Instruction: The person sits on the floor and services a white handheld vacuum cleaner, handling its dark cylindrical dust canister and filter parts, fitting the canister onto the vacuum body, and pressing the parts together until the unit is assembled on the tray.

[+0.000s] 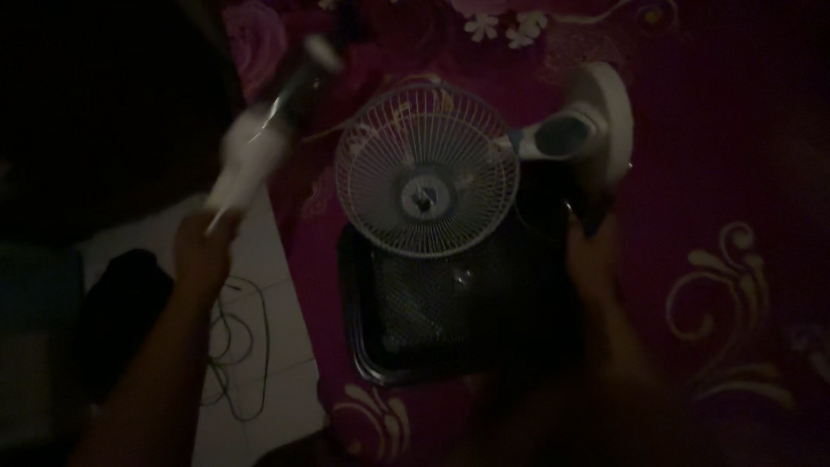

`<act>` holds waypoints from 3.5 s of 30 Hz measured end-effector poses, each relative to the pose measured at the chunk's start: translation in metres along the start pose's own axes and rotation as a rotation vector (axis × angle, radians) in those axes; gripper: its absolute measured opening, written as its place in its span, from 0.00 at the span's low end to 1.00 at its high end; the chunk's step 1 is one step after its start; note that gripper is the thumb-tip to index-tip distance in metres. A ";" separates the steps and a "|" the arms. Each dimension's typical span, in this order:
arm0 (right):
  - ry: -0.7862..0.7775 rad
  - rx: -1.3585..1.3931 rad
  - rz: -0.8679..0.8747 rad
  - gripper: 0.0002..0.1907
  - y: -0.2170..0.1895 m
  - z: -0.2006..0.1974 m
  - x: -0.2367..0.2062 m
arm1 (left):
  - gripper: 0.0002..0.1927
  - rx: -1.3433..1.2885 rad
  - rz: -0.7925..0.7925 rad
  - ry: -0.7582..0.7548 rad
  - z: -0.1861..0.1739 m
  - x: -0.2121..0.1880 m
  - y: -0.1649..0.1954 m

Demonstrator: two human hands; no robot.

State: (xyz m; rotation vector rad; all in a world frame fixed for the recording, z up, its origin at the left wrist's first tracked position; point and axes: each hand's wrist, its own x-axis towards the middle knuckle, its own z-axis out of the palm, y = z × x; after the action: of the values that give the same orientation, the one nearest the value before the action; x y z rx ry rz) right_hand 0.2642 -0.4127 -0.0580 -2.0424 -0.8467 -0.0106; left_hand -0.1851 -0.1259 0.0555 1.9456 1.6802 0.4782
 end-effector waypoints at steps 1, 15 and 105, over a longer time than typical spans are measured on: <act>0.026 0.003 -0.049 0.33 -0.006 -0.001 -0.001 | 0.21 -0.085 0.071 0.082 -0.014 -0.035 -0.018; -0.085 0.597 0.220 0.33 -0.090 -0.043 -0.062 | 0.14 -0.055 0.281 0.387 -0.029 -0.341 -0.116; -0.474 0.991 0.534 0.23 -0.080 -0.016 -0.062 | 0.52 0.189 0.456 -0.076 0.052 -0.253 0.081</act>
State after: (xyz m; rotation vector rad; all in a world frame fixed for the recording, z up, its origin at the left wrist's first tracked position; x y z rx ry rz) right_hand 0.1755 -0.4306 -0.0088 -1.2464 -0.3941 1.0156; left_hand -0.1323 -0.3902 0.0795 2.4662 1.2673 0.4121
